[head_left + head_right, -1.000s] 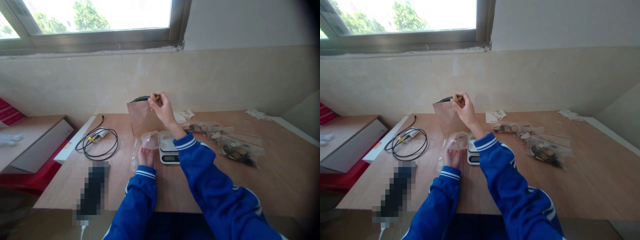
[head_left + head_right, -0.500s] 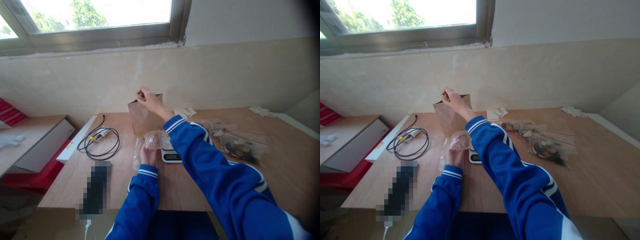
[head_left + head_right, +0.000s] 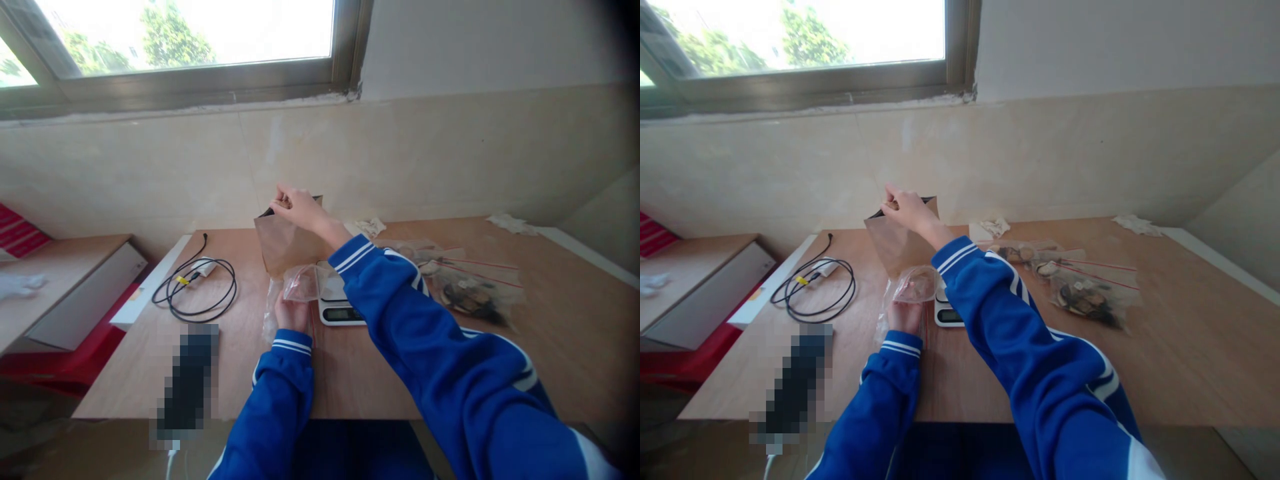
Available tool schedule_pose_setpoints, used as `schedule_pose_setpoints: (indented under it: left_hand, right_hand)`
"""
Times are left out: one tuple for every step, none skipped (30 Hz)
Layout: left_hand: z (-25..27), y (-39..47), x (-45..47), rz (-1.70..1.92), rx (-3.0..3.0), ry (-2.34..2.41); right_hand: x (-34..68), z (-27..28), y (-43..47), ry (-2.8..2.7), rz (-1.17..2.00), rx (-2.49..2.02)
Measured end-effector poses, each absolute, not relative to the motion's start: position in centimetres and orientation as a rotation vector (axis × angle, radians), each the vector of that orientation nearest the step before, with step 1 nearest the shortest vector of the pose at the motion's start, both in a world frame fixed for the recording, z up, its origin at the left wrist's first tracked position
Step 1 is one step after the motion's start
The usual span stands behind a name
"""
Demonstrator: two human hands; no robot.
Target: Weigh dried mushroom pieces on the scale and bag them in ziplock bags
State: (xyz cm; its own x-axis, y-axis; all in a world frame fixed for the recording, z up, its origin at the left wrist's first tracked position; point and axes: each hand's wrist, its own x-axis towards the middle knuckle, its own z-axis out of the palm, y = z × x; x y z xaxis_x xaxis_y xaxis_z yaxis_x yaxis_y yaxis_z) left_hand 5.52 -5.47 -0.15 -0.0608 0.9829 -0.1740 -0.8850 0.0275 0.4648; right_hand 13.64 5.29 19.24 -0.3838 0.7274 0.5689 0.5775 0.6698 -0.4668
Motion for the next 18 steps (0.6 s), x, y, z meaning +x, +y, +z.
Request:
schedule_pose_setpoints:
  left_hand:
    - [-0.11, -5.49, 5.52, 1.549, 0.236, 0.524]
    - [-0.09, -5.5, 5.53, 1.553, 0.238, 0.521]
    - [-0.06, -5.52, 5.53, 1.557, 0.239, 0.521]
    - [-0.04, -5.53, 5.54, 1.562, 0.238, 0.524]
    - [-0.03, -5.53, 5.55, 1.564, 0.237, 0.529]
    - [-0.02, -5.52, 5.56, 1.565, 0.239, 0.533]
    - [-0.03, -5.51, 5.56, 1.563, 0.241, 0.536]
    - [-0.06, -5.49, 5.55, 1.56, 0.243, 0.537]
    - [-0.1, -5.45, 5.53, 1.559, 0.244, 0.537]
    - [-0.17, -5.42, 5.5, 1.56, 0.242, 0.538]
    - [-0.24, -5.37, 5.46, 1.561, 0.238, 0.542]
    - [-0.32, -5.33, 5.42, 1.564, 0.23, 0.548]
    - [-0.39, -5.3, 5.38, 1.566, 0.22, 0.555]
    - [-0.45, -5.28, 5.35, 1.567, 0.209, 0.56]
    - [-0.48, -5.27, 5.33, 1.565, 0.199, 0.56]
    - [-0.49, -5.27, 5.32, 1.564, 0.188, 0.558]
    - [-0.49, -5.28, 5.31, 1.563, 0.178, 0.554]
    - [-0.47, -5.29, 5.31, 1.564, 0.171, 0.547]
  right_hand:
    - [13.57, 19.25, 5.21, -2.094, 0.237, -1.021]
    - [13.48, 19.25, 5.13, -2.087, 0.232, -1.04]
    - [13.37, 19.27, 5.04, -2.082, 0.23, -1.061]
    - [13.25, 19.29, 4.96, -2.079, 0.229, -1.078]
    - [13.12, 19.32, 4.87, -2.078, 0.227, -1.094]
    - [13.0, 19.34, 4.79, -2.079, 0.227, -1.109]
    - [12.89, 19.34, 4.73, -2.078, 0.227, -1.127]
    - [12.8, 19.32, 4.69, -2.074, 0.227, -1.15]
    - [12.73, 19.28, 4.69, -2.067, 0.227, -1.171]
    - [12.69, 19.2, 4.71, -2.057, 0.224, -1.186]
    - [12.68, 19.1, 4.76, -2.048, 0.219, -1.189]
    - [12.7, 19.0, 4.82, -2.042, 0.209, -1.181]
    - [12.74, 18.89, 4.89, -2.04, 0.196, -1.164]
    - [12.79, 18.8, 4.95, -2.043, 0.181, -1.144]
    - [12.85, 18.74, 4.99, -2.051, 0.166, -1.124]
    - [12.9, 18.7, 4.99, -2.063, 0.151, -1.106]
    - [12.93, 18.7, 4.95, -2.072, 0.138, -1.094]
    - [12.94, 18.72, 4.87, -2.078, 0.127, -1.084]
